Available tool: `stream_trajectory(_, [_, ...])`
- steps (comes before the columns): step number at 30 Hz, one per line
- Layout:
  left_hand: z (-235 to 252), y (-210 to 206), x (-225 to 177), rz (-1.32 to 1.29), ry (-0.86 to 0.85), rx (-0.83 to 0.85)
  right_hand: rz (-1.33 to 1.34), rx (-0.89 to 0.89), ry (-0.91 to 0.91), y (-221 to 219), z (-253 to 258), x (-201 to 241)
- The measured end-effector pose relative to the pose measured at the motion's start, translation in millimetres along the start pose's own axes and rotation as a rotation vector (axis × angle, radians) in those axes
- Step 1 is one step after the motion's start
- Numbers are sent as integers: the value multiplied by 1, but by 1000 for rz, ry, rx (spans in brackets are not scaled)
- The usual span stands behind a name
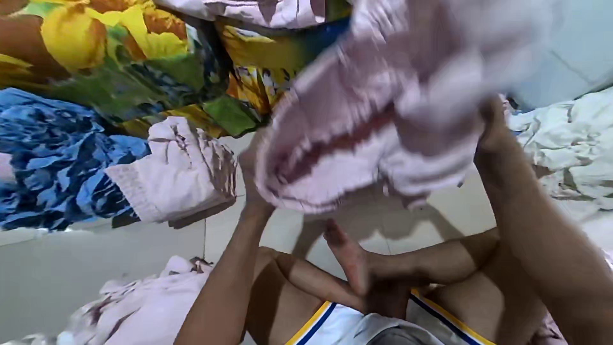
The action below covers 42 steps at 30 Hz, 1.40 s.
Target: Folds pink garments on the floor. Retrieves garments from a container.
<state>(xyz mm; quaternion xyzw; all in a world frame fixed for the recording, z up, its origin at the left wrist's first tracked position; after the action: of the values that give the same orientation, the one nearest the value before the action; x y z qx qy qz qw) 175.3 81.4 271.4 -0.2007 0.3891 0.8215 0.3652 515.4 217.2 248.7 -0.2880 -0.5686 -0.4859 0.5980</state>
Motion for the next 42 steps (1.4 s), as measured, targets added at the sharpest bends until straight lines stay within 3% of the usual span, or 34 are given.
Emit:
stream_trajectory(2, [-32, -28, 8, -34, -176, 96, -141, 165, 141, -15, -56, -56])
stream_trajectory(3, [-55, -45, 17, -21, -183, 161, -84, 151, 375, -29, -82, -73])
stream_trajectory(6, [-139, -102, 68, 23, -105, 379, -192, 273, 149, -90, -145, -108])
stream_trajectory(8, [-188, -130, 90, 35, -57, 587, -248, 384, 104, -117, -176, -145])
stream_trajectory(10, [-204, -140, 98, -9, -24, 708, -201, 512, 60, -129, -175, -150])
stream_trajectory(12, [-188, -134, 100, -116, 37, 708, -120, 552, 12, -126, -146, -131])
stream_trajectory(15, [-148, -115, 113, -186, 342, 565, 74, 283, -113, -100, -85, -118])
stream_trajectory(18, [-130, -125, 150, -27, 713, 349, 253, -165, -407, -89, -46, -175])
stream_trajectory(21, [-158, -151, 196, 159, 1010, 343, -171, -220, -651, -88, -32, -246])
stream_trajectory(22, [-163, -150, 201, 238, 1013, 303, -310, -199, -687, -86, -34, -258])
stream_trajectory(24, [-157, -146, 208, 235, 991, 215, -327, -229, -694, -89, -31, -268])
stream_trajectory(28, [-141, -187, 218, -201, 1114, 303, 145, -351, -767, -125, -33, -293])
stream_trajectory(30, [-110, -197, 207, -311, 1079, 323, 249, -353, -799, -123, -35, -272])
stream_trajectory(33, [-40, -193, 155, -315, 881, 315, 332, -422, -654, -76, -36, -209])
stream_trajectory(36, [35, -214, 77, -378, 629, 348, 367, -579, -364, 14, -34, -158])
stream_trajectory(39, [105, -269, 7, -520, 464, 367, 304, -723, -214, 117, -46, -113])
stream_trajectory(42, [148, -352, -26, -575, 386, 440, 331, -822, -172, 195, -57, -109])
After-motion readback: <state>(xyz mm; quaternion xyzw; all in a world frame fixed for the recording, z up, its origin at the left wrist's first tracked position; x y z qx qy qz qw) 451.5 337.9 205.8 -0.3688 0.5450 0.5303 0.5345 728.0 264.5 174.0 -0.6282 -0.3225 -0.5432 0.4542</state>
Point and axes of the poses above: each hand's wrist, its own z-axis towards the middle knuckle, its own y-axis out of the back of the hand, x = y × z, the point moved 10 cm from there along z, towards the middle knuckle, and after that the axes turned 5 degrees about z, right-handed, at the moved point
